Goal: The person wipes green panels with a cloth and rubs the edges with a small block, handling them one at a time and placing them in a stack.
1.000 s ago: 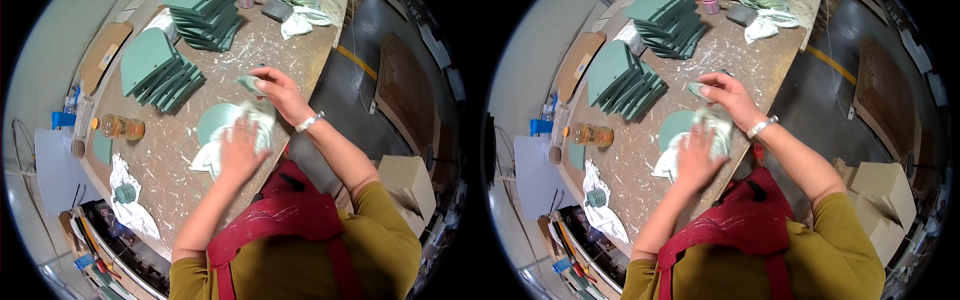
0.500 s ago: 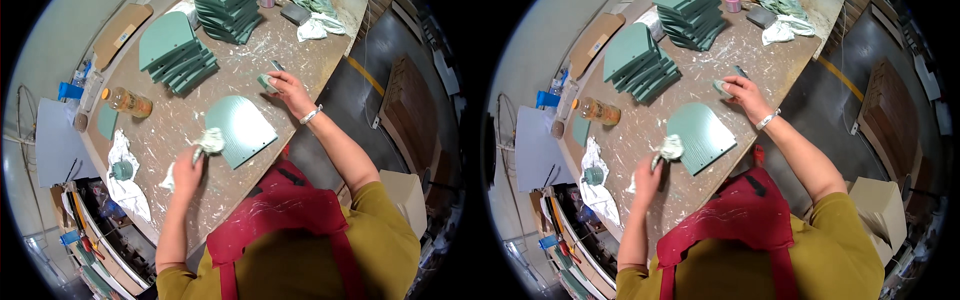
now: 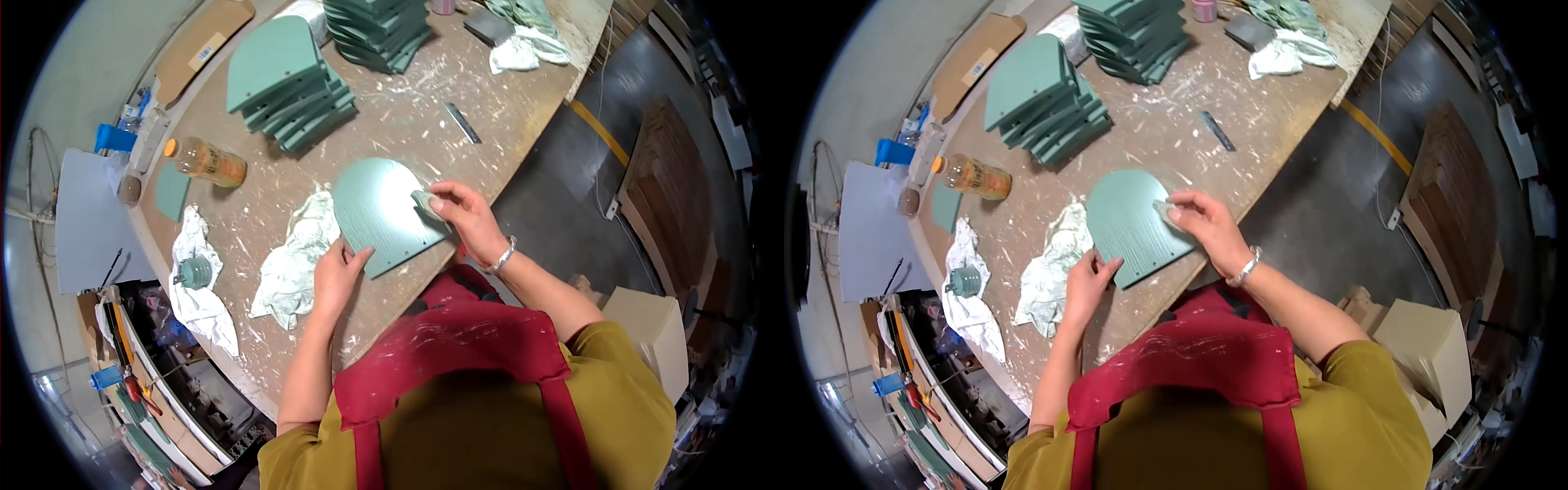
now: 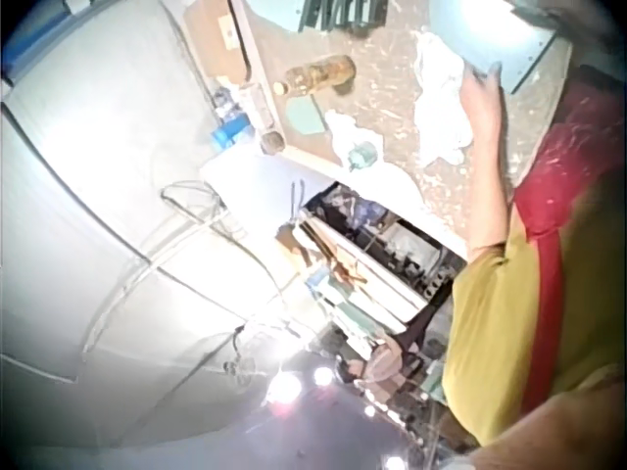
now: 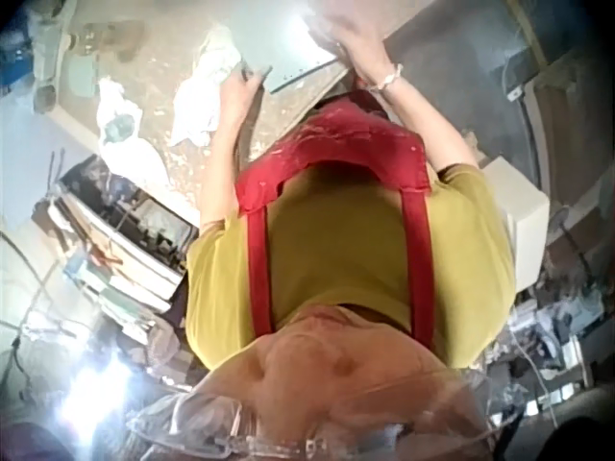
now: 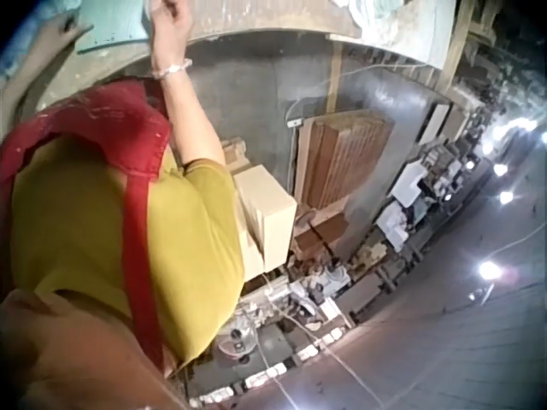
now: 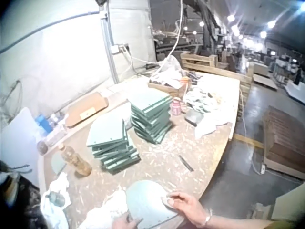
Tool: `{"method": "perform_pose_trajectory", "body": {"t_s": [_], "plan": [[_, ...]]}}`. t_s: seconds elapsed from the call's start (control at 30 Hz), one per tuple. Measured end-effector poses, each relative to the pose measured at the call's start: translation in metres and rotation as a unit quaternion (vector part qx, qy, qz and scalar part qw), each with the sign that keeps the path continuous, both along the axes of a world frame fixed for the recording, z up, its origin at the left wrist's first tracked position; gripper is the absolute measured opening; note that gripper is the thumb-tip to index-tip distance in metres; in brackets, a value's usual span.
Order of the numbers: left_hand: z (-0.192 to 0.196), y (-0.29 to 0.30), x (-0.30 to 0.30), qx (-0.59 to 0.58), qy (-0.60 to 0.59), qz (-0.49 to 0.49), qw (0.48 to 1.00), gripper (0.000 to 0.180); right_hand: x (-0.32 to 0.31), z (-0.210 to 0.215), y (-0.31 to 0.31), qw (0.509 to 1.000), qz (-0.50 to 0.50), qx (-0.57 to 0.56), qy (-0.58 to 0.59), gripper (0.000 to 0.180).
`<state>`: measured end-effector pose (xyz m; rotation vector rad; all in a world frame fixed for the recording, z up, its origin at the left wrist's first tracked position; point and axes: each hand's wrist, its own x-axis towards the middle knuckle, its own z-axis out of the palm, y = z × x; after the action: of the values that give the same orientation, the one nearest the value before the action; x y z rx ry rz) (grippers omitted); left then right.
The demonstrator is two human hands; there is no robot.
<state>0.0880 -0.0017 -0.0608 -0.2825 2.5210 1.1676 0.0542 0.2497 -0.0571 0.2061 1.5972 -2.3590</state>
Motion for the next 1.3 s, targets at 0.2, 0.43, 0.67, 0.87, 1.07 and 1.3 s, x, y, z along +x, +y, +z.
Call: {"method": "perform_pose_trajectory", "body": {"t_s": [0.2,0.43,0.67,0.87,1.07,1.3], "plan": [[0.024,0.005,0.007,0.338,0.035,0.182,0.923,0.020,0.007,0.003,0.002,0.993,0.001,-0.115,-0.036,0.028],[0.113,0.014,-0.018,-0.113,0.221,-0.102,0.963,0.026,-0.011,0.019,0.022,0.984,-0.054,-0.167,-0.022,0.027],[0.066,0.091,-0.010,-0.211,0.273,-0.248,0.905,0.027,-0.035,0.019,0.012,0.974,-0.088,-0.204,-0.033,0.028],[0.018,0.085,-0.004,-0.188,0.222,-0.286,0.913,0.030,-0.042,-0.016,0.037,0.986,-0.097,-0.136,-0.030,0.025],[0.003,0.031,0.005,-0.218,0.321,-0.272,0.880,0.052,-0.046,0.004,0.029,0.996,-0.080,0.033,0.010,0.026],[-0.006,0.013,0.016,-0.180,0.294,-0.251,0.905,0.057,-0.078,0.038,-0.047,0.770,0.198,0.432,0.426,0.021]]}}
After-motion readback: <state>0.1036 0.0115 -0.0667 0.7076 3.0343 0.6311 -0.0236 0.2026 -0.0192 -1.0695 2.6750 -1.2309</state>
